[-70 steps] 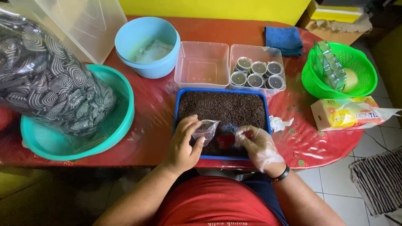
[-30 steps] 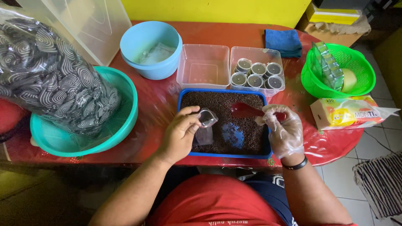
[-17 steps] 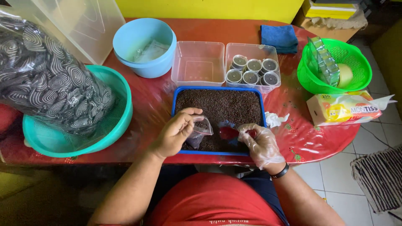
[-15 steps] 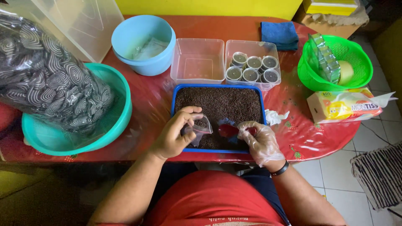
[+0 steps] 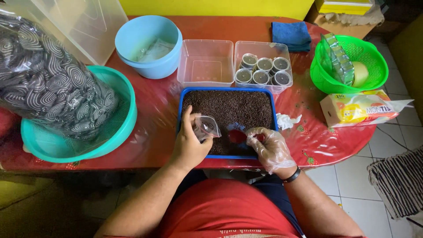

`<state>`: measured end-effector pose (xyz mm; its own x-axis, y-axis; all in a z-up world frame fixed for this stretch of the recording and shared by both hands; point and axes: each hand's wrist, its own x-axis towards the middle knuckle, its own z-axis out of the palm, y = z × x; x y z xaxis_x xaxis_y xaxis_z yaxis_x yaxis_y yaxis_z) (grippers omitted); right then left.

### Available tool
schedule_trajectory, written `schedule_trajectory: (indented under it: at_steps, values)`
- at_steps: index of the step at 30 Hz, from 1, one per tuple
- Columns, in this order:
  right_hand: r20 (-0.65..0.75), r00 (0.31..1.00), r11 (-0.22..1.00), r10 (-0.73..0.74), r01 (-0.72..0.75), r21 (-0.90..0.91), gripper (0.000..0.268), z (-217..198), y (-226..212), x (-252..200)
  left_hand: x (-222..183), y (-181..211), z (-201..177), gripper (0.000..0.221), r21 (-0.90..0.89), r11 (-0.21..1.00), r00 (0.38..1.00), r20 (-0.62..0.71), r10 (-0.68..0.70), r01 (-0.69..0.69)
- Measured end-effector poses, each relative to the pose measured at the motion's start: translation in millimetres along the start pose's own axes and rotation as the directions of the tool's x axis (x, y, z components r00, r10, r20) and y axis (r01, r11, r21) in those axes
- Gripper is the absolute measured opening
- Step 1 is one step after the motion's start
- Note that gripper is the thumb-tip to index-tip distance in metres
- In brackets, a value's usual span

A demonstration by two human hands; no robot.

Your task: Filling small plastic cups with soil using a spoon

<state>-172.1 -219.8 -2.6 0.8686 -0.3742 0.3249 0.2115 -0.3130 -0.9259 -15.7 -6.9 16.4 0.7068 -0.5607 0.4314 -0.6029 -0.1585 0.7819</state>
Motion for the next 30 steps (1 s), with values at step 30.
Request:
schedule_trajectory:
  at_steps: [30]
  values:
    - [-0.227,0.967,0.902,-0.118,0.2,0.382,0.008,-2,-49,31,8,-5,-3,0.065,-0.155,0.967,0.975,0.063,0.215,-0.203]
